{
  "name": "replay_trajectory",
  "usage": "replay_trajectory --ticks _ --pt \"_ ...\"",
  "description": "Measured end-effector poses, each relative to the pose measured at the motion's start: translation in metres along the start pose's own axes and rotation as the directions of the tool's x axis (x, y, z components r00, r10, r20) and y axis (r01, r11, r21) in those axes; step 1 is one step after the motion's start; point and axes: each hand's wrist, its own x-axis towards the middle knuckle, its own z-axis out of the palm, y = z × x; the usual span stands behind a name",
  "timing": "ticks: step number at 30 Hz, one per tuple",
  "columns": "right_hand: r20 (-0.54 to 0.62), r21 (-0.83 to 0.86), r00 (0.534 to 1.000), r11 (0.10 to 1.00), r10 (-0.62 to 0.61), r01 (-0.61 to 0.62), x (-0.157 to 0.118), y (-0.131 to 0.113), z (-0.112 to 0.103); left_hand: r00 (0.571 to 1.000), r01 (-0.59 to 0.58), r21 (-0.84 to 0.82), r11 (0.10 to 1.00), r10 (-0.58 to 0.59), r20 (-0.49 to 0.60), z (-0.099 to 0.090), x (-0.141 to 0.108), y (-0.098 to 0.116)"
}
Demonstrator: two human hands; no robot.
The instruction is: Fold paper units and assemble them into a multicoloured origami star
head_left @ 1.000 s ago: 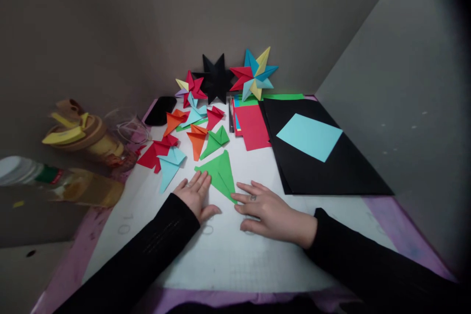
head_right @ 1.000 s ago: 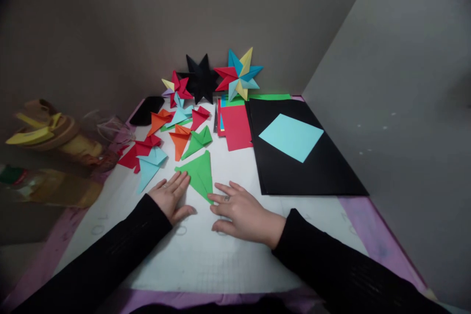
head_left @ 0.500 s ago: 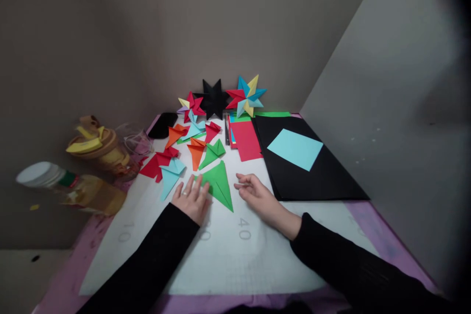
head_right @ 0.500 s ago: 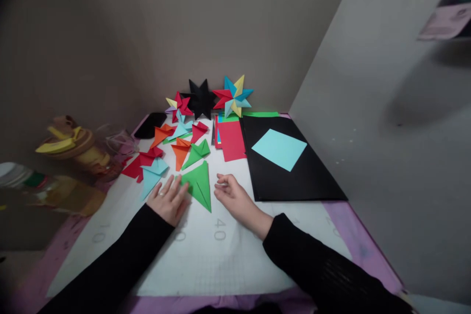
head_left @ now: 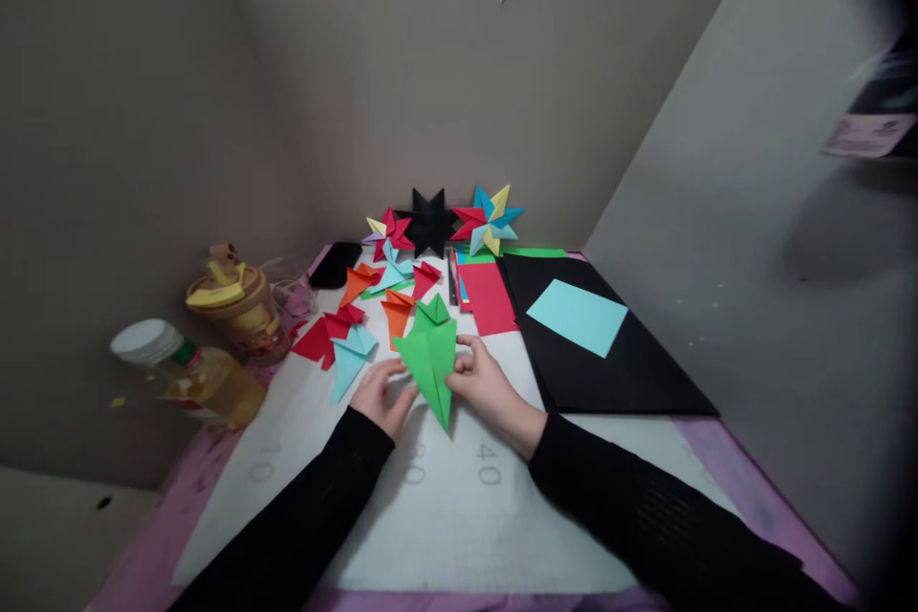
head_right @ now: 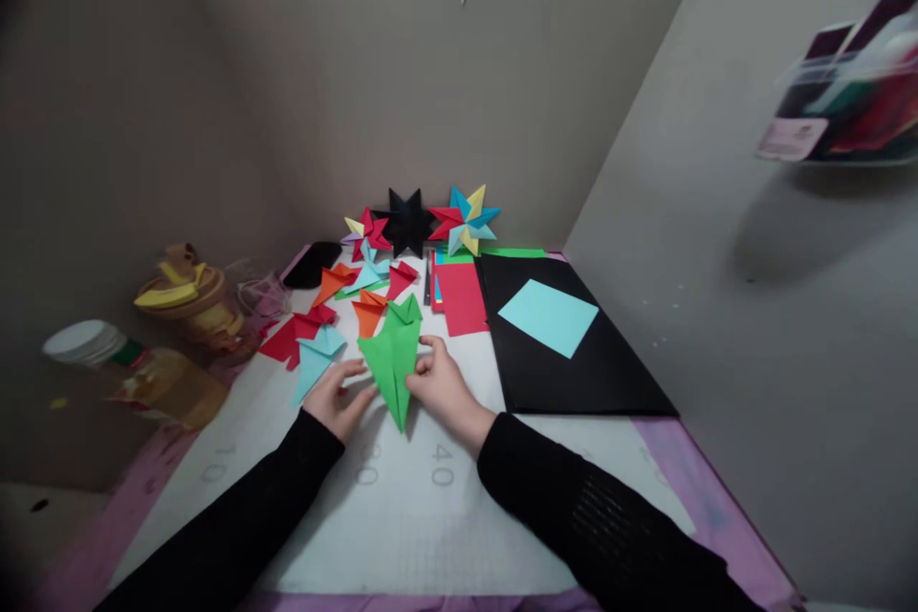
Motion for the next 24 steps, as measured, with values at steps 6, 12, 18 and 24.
replay_trajectory --ticks 6,12,18,24 --pt "-0.088 0.253 0.988 0.956 -0.127 0.145 0.02 -0.023 0.004 0.887 0.407 -0.398 0.822 -0.252 0.388 0.009 0.036 0.031" --pt "-0.002 0.302 0.999 0.952 -0.052 0.05 0.03 -0.006 0.005 0.872 0.428 -0.327 0.842 -0.29 0.394 0.024 0.045 0.03" --pt "-0.053 0.361 0.997 0.932 0.061 -0.038 0.029 0.0 0.009 0.84 0.458 -0.238 0.857 -0.329 0.432 0.03 0.034 0.024" --pt "-0.209 0.417 0.975 0.909 0.081 0.013 0.036 -0.007 0.004 0.82 0.474 -0.193 0.859 -0.35 0.452 0.028 0.025 0.031"
